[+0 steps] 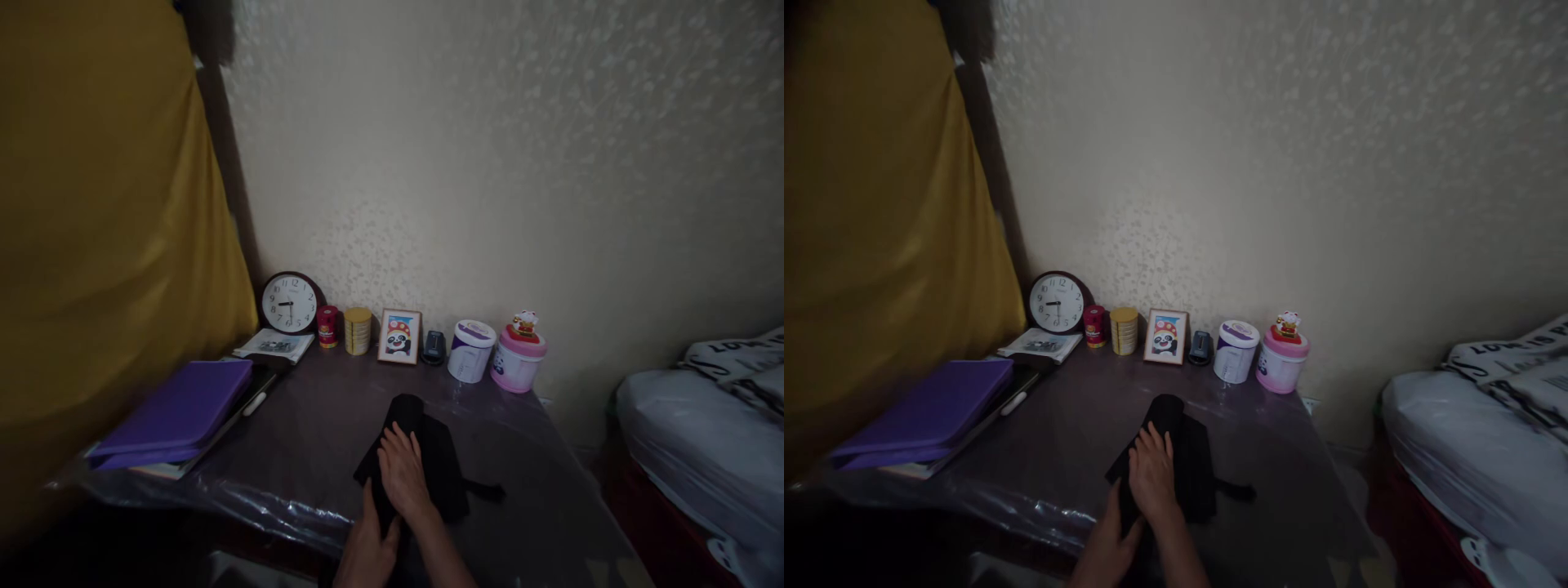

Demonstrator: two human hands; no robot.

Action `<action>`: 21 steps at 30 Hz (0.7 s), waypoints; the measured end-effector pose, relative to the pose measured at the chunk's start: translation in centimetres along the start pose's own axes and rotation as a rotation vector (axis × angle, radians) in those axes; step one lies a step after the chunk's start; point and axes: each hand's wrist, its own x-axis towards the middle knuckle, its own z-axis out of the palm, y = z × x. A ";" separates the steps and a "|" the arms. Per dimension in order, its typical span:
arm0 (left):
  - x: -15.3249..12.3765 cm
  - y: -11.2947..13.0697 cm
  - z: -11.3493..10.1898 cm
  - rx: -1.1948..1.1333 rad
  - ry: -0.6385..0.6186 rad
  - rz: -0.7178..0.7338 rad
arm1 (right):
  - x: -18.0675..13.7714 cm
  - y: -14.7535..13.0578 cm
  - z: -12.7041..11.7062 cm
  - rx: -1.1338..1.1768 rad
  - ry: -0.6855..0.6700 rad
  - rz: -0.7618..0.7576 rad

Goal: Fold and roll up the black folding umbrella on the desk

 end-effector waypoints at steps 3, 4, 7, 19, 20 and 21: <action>-0.1 -0.3 0.0 -0.099 0.025 0.043 | -1.6 -1.1 -0.5 0.031 -0.020 -0.046; 0.0 -0.4 0.1 -0.128 0.016 0.079 | -2.1 -1.4 -0.7 0.047 -0.028 -0.051; 0.2 -1.0 0.1 -0.198 -0.046 0.207 | -3.1 -1.9 -1.2 0.119 -0.050 -0.069; 0.5 0.5 -1.3 -0.421 -0.138 0.244 | -4.1 -1.4 -2.1 0.454 -0.042 -0.057; 0.4 0.6 -1.4 -0.441 -0.148 0.245 | -4.0 -1.4 -2.1 0.478 -0.037 -0.057; 0.4 0.6 -1.4 -0.451 -0.155 0.244 | -3.9 -1.4 -2.2 0.515 -0.034 -0.058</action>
